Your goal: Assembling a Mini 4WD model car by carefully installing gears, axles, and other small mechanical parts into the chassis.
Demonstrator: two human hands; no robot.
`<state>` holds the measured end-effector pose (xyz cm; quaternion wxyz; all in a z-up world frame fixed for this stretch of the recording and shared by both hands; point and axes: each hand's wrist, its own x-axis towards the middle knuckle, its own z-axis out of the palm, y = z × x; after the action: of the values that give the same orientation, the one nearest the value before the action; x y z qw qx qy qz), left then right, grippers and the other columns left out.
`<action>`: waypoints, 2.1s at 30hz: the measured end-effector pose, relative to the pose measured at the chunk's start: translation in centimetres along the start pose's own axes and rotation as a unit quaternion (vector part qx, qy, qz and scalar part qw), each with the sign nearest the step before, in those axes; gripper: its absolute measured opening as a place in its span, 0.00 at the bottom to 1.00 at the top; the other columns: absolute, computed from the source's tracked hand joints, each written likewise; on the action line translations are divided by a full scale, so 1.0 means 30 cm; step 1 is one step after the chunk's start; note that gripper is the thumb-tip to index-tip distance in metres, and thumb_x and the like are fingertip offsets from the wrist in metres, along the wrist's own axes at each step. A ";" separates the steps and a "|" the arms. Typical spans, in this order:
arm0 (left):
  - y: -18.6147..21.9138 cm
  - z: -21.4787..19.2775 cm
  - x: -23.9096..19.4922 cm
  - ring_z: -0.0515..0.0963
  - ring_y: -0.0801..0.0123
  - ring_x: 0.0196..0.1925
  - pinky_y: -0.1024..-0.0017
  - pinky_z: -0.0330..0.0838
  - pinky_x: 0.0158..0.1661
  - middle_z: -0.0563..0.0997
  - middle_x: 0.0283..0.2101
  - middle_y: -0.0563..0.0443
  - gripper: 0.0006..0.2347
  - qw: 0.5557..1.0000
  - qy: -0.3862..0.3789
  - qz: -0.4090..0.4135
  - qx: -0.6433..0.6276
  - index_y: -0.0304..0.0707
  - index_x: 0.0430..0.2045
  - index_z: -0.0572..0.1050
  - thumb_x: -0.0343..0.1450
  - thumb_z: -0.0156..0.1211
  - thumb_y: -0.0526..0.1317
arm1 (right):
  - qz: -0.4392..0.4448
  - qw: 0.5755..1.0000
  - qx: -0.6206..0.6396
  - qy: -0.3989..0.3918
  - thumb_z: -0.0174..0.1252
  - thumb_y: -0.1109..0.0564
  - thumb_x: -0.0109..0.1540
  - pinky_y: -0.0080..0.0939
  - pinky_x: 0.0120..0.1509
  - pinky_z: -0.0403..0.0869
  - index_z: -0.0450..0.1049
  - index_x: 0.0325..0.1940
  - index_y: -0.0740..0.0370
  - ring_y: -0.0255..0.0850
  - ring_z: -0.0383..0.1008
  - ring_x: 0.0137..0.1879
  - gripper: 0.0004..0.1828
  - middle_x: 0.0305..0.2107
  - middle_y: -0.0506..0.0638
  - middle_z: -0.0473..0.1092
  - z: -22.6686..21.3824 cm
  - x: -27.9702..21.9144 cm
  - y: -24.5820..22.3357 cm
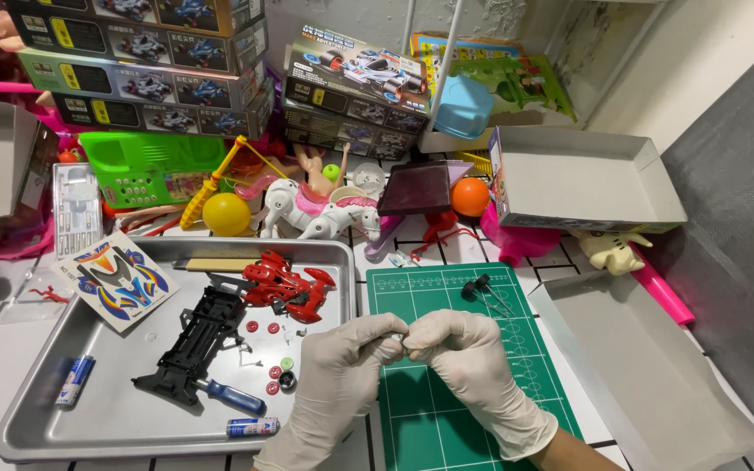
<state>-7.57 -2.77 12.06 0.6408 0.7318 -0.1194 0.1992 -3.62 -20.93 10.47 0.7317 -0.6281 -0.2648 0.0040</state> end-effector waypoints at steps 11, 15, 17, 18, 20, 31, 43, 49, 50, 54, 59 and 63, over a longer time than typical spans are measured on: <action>0.017 -0.007 0.001 0.74 0.81 0.23 0.83 0.69 0.25 0.86 0.28 0.56 0.10 0.999 -0.010 0.015 -0.034 0.36 0.34 0.84 0.62 0.68 0.27 | 0.004 0.998 -0.064 -0.012 0.68 0.71 0.52 0.33 0.42 0.78 0.80 0.31 0.64 0.35 0.76 0.33 0.07 0.27 0.50 0.79 0.005 0.021 -0.081; 0.034 0.023 0.013 0.87 0.74 0.32 0.82 0.82 0.36 0.89 0.35 0.50 0.09 0.993 -0.010 0.004 -0.115 0.34 0.38 0.83 0.65 0.67 0.28 | 0.076 0.997 -0.016 0.028 0.72 0.68 0.50 0.35 0.43 0.81 0.82 0.35 0.68 0.38 0.79 0.34 0.09 0.30 0.54 0.80 -0.038 0.025 -0.103; 0.019 0.017 0.016 0.86 0.72 0.33 0.79 0.82 0.36 0.89 0.35 0.49 0.10 0.988 -0.001 -0.052 -0.144 0.31 0.39 0.84 0.65 0.67 0.28 | 0.057 0.998 -0.005 0.003 0.70 0.63 0.53 0.39 0.47 0.82 0.82 0.36 0.66 0.40 0.81 0.37 0.09 0.32 0.54 0.81 -0.052 0.033 -0.126; 0.011 0.014 0.018 0.86 0.70 0.33 0.77 0.82 0.37 0.89 0.35 0.47 0.10 0.979 0.006 -0.109 -0.174 0.29 0.40 0.85 0.65 0.67 0.28 | 0.039 0.999 0.006 -0.020 0.69 0.59 0.55 0.43 0.50 0.84 0.82 0.38 0.64 0.42 0.82 0.40 0.10 0.34 0.55 0.82 -0.059 0.035 -0.137; 0.018 0.006 0.016 0.86 0.69 0.33 0.76 0.82 0.37 0.89 0.35 0.46 0.11 0.974 0.013 -0.125 -0.190 0.28 0.40 0.85 0.65 0.67 0.27 | 0.015 0.999 -0.029 -0.033 0.68 0.63 0.55 0.40 0.49 0.84 0.82 0.38 0.64 0.41 0.82 0.40 0.08 0.35 0.54 0.82 -0.046 0.030 -0.162; 0.036 0.001 0.015 0.83 0.77 0.30 0.82 0.77 0.32 0.89 0.32 0.51 0.10 0.986 -0.036 -0.119 -0.112 0.32 0.38 0.87 0.65 0.65 0.27 | -0.155 0.965 -0.210 -0.028 0.69 0.67 0.51 0.28 0.41 0.80 0.80 0.33 0.59 0.31 0.79 0.34 0.09 0.30 0.45 0.80 0.001 0.043 -0.188; 0.000 0.015 0.008 0.86 0.78 0.31 0.83 0.80 0.34 0.90 0.35 0.52 0.13 0.998 -0.040 0.004 -0.042 0.37 0.41 0.83 0.64 0.69 0.29 | -0.052 0.978 -0.193 -0.068 0.69 0.68 0.51 0.31 0.37 0.74 0.82 0.30 0.63 0.33 0.76 0.31 0.05 0.26 0.46 0.80 -0.009 0.047 -0.203; 0.007 0.018 -0.008 0.82 0.81 0.28 0.82 0.76 0.29 0.88 0.31 0.57 0.13 0.998 0.005 0.059 0.019 0.38 0.38 0.82 0.62 0.67 0.26 | 0.057 0.990 -0.131 -0.008 0.67 0.73 0.51 0.34 0.38 0.75 0.81 0.26 0.66 0.36 0.75 0.32 0.06 0.26 0.49 0.79 -0.001 0.031 -0.148; 0.005 0.019 -0.011 0.83 0.80 0.30 0.83 0.78 0.32 0.88 0.33 0.56 0.16 0.997 0.005 0.073 0.019 0.37 0.39 0.82 0.60 0.65 0.23 | 0.056 0.990 -0.128 -0.002 0.68 0.73 0.50 0.34 0.38 0.75 0.81 0.26 0.67 0.36 0.75 0.32 0.06 0.26 0.50 0.79 -0.001 0.029 -0.143; 0.006 0.020 -0.012 0.84 0.80 0.28 0.82 0.79 0.30 0.89 0.33 0.57 0.16 0.996 0.019 0.080 0.043 0.38 0.39 0.81 0.59 0.66 0.23 | 0.033 0.993 -0.117 0.001 0.68 0.72 0.51 0.34 0.39 0.75 0.81 0.27 0.66 0.36 0.76 0.33 0.07 0.27 0.50 0.79 0.001 0.024 -0.129; 0.107 0.030 -0.007 0.87 0.75 0.33 0.82 0.83 0.35 0.89 0.37 0.48 0.25 0.995 0.035 0.094 -0.028 0.37 0.52 0.73 0.60 0.73 0.29 | -0.019 0.994 -0.101 -0.026 0.67 0.69 0.54 0.33 0.43 0.77 0.81 0.34 0.65 0.35 0.77 0.36 0.06 0.32 0.50 0.80 -0.028 0.027 -0.177; 0.116 0.019 -0.012 0.88 0.76 0.32 0.81 0.87 0.36 0.89 0.35 0.50 0.22 0.990 0.079 0.116 -0.007 0.36 0.42 0.73 0.57 0.78 0.30 | -0.042 0.995 -0.083 -0.034 0.66 0.68 0.56 0.34 0.43 0.77 0.82 0.38 0.65 0.36 0.77 0.37 0.07 0.34 0.52 0.81 -0.014 0.014 -0.164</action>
<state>-9.32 -3.88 14.93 0.6261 0.6900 -0.1539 0.3290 -4.70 -22.21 15.15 0.6670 -0.6745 -0.3152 -0.0270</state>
